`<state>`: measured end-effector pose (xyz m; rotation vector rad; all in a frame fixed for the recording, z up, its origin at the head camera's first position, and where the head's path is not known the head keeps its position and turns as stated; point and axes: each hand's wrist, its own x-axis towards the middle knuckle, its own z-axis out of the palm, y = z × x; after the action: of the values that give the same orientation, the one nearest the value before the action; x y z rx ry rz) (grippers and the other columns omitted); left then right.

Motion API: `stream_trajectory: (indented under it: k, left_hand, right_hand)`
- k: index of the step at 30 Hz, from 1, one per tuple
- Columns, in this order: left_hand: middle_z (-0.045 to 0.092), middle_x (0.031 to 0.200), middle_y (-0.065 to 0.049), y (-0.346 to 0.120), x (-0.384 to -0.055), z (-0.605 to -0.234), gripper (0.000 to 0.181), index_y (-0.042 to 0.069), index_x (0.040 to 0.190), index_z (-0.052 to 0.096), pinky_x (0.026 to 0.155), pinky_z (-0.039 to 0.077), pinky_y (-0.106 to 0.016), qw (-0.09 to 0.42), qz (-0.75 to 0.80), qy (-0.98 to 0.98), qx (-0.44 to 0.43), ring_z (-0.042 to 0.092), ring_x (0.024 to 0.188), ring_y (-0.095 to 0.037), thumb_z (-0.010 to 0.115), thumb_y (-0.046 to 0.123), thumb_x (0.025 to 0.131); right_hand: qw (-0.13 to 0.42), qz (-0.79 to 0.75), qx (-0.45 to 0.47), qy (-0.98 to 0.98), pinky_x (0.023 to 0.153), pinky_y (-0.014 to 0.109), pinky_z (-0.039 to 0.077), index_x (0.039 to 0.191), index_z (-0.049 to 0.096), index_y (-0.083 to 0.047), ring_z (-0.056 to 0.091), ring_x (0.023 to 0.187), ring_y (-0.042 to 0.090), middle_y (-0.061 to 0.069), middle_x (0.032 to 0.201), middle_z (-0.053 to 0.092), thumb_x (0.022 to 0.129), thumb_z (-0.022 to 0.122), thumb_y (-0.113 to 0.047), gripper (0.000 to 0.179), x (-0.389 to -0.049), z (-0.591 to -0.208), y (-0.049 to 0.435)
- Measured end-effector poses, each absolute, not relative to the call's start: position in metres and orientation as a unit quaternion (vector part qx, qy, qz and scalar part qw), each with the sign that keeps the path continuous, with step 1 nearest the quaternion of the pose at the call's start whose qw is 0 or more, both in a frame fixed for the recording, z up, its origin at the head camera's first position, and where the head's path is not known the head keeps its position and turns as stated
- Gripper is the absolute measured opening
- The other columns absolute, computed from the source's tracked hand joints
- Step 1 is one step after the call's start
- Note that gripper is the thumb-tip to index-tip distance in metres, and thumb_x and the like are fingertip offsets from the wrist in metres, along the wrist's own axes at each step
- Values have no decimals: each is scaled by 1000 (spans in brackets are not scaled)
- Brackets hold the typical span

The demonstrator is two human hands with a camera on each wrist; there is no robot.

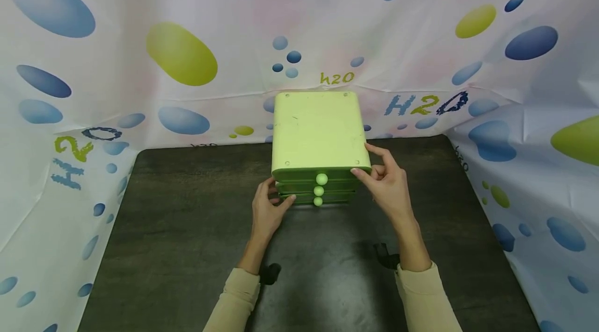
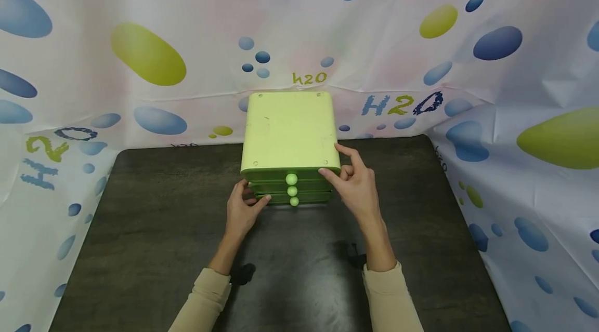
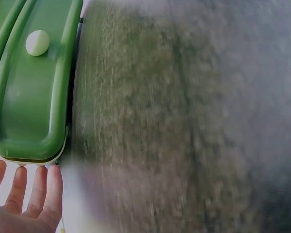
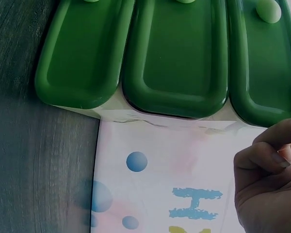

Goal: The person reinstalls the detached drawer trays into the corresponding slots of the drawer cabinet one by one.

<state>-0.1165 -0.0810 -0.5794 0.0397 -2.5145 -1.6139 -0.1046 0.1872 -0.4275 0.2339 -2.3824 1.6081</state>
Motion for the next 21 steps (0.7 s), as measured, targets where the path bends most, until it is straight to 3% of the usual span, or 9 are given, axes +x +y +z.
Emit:
stream_trajectory:
  k: [21]
  left_hand:
    - [57, 127, -14, -80, -118, -577, 68, 8, 138, 54, 82, 57, -39, 76, -542, -836, 33, 61, 110, -28, 84, 32, 81]
  right_hand:
    - [138, 542, 89, -824, 36, 26, 29, 141, 51, 1, 33, 36, 3, 10, 49, 43, 89, 73, 0, 56, -105, -425, 187]
